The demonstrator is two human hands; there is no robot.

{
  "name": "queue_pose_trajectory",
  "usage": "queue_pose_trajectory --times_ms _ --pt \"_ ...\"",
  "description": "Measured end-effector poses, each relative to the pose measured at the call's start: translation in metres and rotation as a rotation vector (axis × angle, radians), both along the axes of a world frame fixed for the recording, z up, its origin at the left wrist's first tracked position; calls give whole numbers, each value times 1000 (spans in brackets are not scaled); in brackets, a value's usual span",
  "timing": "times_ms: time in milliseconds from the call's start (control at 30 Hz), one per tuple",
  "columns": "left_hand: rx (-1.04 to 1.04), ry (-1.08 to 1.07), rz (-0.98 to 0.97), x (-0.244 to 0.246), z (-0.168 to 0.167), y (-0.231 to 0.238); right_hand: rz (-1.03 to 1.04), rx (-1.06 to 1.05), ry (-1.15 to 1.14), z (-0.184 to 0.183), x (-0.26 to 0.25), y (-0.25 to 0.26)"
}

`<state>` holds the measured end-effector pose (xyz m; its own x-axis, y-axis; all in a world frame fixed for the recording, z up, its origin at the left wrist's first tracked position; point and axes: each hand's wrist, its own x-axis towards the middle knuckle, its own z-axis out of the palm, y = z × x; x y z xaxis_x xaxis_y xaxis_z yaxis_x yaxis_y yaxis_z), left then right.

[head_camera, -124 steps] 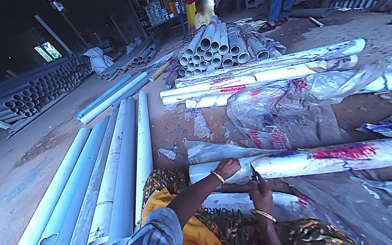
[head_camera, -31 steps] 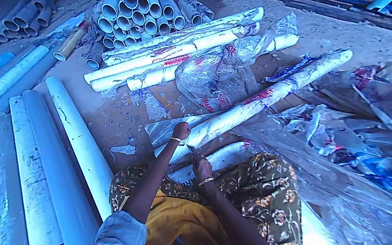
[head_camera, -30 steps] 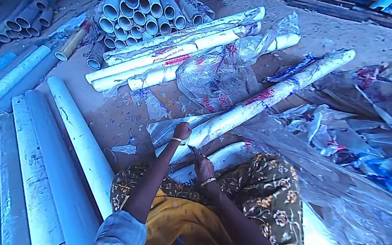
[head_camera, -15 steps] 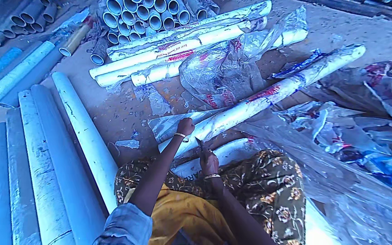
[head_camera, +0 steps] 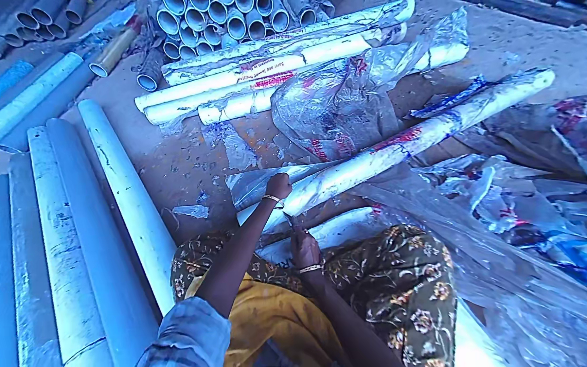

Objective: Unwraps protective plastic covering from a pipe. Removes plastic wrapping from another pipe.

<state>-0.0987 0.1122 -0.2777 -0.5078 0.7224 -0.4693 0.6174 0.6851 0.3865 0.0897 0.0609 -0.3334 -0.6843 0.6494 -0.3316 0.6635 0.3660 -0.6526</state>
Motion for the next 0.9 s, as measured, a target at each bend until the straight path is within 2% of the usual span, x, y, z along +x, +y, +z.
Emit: queue_pose_trajectory --times_ms 67,133,200,267,367,467,533,633,767,900 --pt "28 -16 13 -1 -3 -3 48 -11 24 1 15 -4" --pt "154 -57 93 -6 -5 -12 -98 -20 180 -1 20 5" --pt "358 -116 298 -1 -11 -38 -320 -50 345 -5 26 25" --pt "529 -53 584 11 -7 -75 -455 -93 442 -15 30 47" --pt "501 -61 1014 30 -2 -120 -599 -246 589 -13 30 64" --pt "486 -361 1271 46 -23 -126 -667 -340 711 3 27 67" --pt "472 -407 1377 49 -26 -117 -683 -393 758 9 25 68" --pt "431 -338 1380 50 -20 -106 -691 -447 802 14 21 73" --pt "383 -309 1289 65 -12 -85 -604 -394 918 8 10 82" --pt "329 -292 1098 81 -4 -76 -638 -333 884 4 20 89"
